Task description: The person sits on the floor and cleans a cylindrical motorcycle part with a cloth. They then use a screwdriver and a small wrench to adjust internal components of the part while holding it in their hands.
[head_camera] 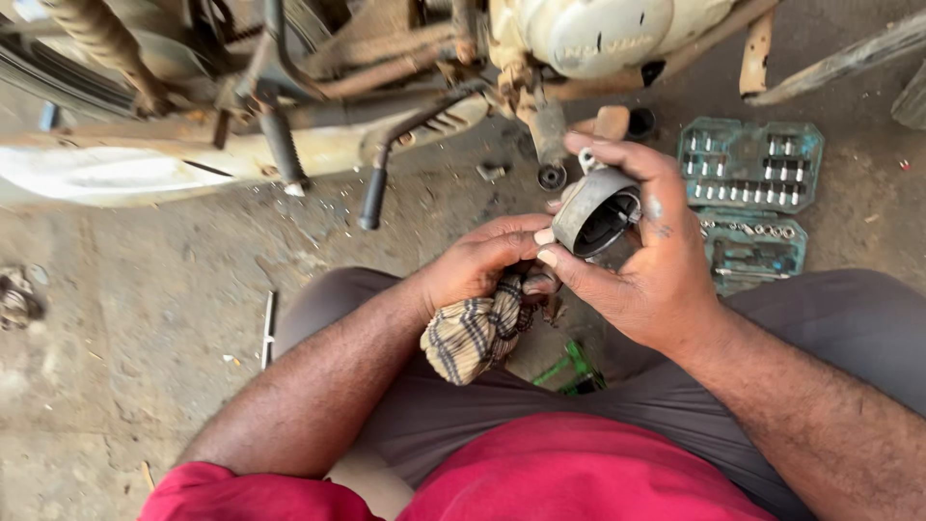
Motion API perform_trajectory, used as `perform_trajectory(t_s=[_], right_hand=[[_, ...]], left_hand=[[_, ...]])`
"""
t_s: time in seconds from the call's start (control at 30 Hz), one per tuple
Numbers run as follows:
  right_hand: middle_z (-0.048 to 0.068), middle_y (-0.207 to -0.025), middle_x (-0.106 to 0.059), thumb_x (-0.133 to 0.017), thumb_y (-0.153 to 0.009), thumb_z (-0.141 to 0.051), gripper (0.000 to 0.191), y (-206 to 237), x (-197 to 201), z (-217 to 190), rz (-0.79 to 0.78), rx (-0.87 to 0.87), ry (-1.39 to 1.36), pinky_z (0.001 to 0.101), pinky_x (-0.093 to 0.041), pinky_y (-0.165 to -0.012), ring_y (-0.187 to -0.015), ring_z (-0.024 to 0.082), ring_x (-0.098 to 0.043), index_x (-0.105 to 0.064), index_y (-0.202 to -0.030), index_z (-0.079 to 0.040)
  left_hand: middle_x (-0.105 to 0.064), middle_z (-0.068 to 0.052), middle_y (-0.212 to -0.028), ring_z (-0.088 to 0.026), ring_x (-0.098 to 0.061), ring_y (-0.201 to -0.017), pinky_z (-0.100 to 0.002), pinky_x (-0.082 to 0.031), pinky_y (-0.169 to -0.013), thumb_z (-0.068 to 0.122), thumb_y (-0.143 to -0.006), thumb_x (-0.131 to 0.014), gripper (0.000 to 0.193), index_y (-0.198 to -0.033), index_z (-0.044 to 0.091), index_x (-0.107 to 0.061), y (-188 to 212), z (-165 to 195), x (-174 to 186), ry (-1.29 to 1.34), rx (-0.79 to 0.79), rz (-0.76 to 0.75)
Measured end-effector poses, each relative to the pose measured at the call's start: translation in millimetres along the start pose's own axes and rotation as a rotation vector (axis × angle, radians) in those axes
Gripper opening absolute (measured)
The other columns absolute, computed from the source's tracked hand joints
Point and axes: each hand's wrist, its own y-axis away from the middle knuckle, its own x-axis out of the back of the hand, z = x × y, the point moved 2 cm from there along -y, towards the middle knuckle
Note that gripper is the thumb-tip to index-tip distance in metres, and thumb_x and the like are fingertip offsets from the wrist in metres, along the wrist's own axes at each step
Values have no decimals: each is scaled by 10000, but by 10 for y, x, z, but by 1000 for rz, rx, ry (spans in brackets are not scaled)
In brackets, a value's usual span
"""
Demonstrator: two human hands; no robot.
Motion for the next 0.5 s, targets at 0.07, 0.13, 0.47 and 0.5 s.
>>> perform_trajectory(t_s=[0.07,0.13,0.47,0.5], right_hand=[[185,-1605,-459,-842,-875,17,903,-14,-8,15,41,104,159,431,-479,-1243,-1524,284,-497,-216,-1512,-114],[212,-1610,-450,-850,-866,-23,934,-45,-11,72,-26,121,170,446,-445,-1237,-1551,312,-472,-187,-1519,-102],[194,-1575,-409,-884,-814,-258,1255,86,-276,265,-17,-159,86,448,-361,-1235,-1480,300,-466,62,-1613,-52],[174,-1566,-422,-853,-827,-242,1202,96,-348,321,-46,-291,-103,428,-370,-1208,-1462,278,-466,43,-1611,-73]], left_hand=[[-631,-136,-1148,-205,-574,-934,-352,-521,-784,393,-1110,-536,507,-1433,3,-547,-10,41,48,7,-11,24],[-648,-143,-1172,-200,-508,-865,-303,-438,-689,490,-1110,-464,602,-1513,46,-511,-1,84,104,-7,-12,144],[-650,-147,-1304,-213,-618,-1220,-393,-486,-1111,576,-1089,-424,684,-1402,-17,-557,-96,-47,83,-208,-268,262],[-659,-133,-1283,-206,-627,-1205,-376,-494,-1093,599,-1063,-414,698,-1391,0,-559,-117,-35,113,-203,-264,320]])
